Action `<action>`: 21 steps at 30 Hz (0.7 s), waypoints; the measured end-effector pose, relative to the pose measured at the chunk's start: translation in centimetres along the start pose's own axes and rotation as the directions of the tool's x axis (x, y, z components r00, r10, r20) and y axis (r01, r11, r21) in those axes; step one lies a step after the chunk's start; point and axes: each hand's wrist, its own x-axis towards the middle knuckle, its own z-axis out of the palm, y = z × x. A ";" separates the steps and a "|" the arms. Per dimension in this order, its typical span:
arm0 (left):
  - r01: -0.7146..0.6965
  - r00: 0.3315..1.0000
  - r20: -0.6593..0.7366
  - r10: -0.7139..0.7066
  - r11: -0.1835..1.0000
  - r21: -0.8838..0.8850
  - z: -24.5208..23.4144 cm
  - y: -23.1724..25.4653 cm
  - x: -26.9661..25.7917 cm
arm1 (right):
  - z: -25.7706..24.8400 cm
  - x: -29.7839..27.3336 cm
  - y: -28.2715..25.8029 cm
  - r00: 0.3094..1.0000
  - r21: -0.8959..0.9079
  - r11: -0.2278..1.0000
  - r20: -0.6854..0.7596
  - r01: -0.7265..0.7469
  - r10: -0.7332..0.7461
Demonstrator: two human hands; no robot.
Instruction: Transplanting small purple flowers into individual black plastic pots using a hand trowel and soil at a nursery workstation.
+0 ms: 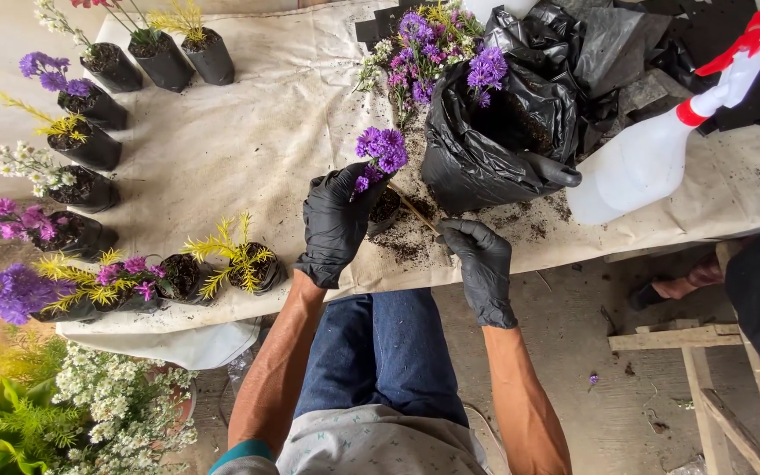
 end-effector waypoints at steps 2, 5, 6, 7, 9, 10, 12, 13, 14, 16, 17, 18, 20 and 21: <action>0.062 0.998 0.019 -0.063 0.997 0.050 0.1 -0.6 -0.3 | -0.1 -0.1 0.2 1.000 0.014 1.000 -0.005 -0.022 0.022; 0.068 0.997 0.040 -0.070 0.997 0.034 -0.1 -0.9 -0.2 | -0.2 0.0 0.8 1.000 -0.057 0.998 -0.016 -0.009 0.008; 0.068 0.997 0.041 -0.070 0.997 0.035 0.0 -1.3 -0.3 | -0.2 0.0 1.6 1.000 -0.056 0.998 -0.017 -0.010 0.009; 0.078 0.996 0.039 -0.080 0.996 0.036 0.2 -1.7 -0.3 | -0.2 0.0 2.4 0.998 -0.136 0.990 -0.042 0.047 -0.053; 0.087 0.995 0.038 -0.088 0.996 0.037 0.4 -2.3 -0.4 | -0.5 0.1 3.4 0.991 -0.215 0.971 -0.065 0.101 -0.117; 0.088 0.995 0.042 -0.089 0.995 0.046 0.5 -2.4 -0.5 | -0.8 0.2 3.7 0.972 -0.413 0.892 -0.061 0.182 -0.227; 0.088 0.995 0.048 -0.091 0.995 0.055 0.7 -2.8 -0.6 | -1.2 0.5 4.1 0.944 -0.592 0.768 -0.035 0.245 -0.329; 0.093 0.994 0.053 -0.097 0.993 0.067 0.7 -3.1 -0.7 | -1.3 0.6 4.2 0.941 -0.679 0.690 0.004 0.252 -0.339; 0.097 0.993 0.060 -0.101 0.992 0.079 0.8 -3.4 -0.9 | -1.4 0.7 4.3 0.938 -0.757 0.602 0.043 0.256 -0.345; 0.116 0.990 0.071 -0.121 0.991 0.072 0.4 -2.6 -0.7 | -1.6 0.9 5.1 0.937 -0.805 0.540 0.058 0.248 -0.344; 0.136 0.987 0.076 -0.141 0.988 0.067 0.3 -2.2 -0.6 | -1.9 1.0 5.5 0.936 -0.846 0.474 0.079 0.244 -0.342; 0.134 0.986 0.088 -0.139 0.989 0.064 0.3 -1.9 -0.5 | -2.0 1.0 5.8 0.938 -0.849 0.474 0.068 0.234 -0.341; 0.168 0.982 0.077 -0.171 0.984 0.052 0.2 -1.4 -0.4 | -2.1 1.1 6.2 0.936 -0.903 0.342 0.148 0.260 -0.319; 0.165 0.982 0.086 -0.169 0.985 0.051 0.5 -1.6 -0.4 | -2.1 1.3 6.3 0.938 -0.905 0.343 0.139 0.251 -0.318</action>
